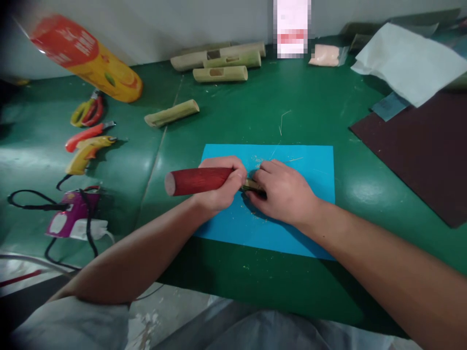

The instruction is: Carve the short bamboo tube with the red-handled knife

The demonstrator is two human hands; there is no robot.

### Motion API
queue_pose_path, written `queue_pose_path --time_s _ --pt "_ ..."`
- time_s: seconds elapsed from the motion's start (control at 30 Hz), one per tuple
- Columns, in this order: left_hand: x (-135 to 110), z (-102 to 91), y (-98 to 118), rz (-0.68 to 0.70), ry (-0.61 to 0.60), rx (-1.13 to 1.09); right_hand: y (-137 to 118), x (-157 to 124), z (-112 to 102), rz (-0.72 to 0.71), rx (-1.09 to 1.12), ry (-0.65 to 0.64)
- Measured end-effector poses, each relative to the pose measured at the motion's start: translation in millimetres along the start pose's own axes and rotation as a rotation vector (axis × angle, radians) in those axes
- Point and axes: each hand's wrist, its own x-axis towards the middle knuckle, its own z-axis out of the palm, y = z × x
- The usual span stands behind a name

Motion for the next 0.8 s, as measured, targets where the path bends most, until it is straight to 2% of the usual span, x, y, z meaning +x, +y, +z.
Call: queue_pose_path --time_s 0.07,0.2,0.27,0.37,0.57,0.8 --pt "2.2 -1.2 0.4 -0.028 -0.001 -0.088 0.2 0.5 -1.3 0.013 0.008 -0.009" --pt "5.6 -4.1 6.5 -0.163 -0.117 -0.312 2.9 2.8 -6.2 0.046 0.046 -0.044" --pt "6.5 -2.5 8.0 -0.192 -0.023 -0.345 3.7 3.4 -7.8 0.052 0.044 -0.043" --pt "7.3 3.1 5.1 -0.155 0.120 -0.349 3.2 3.1 -8.1 0.061 0.013 -0.020" --pt "3.6 4.9 -3.0 -0.048 0.055 -0.206 2.1 2.2 -6.2 0.039 -0.003 -0.007" --pt "-1.9 0.5 -8.9 0.040 0.018 -0.077 1.2 0.7 -6.6 0.097 0.035 0.011"
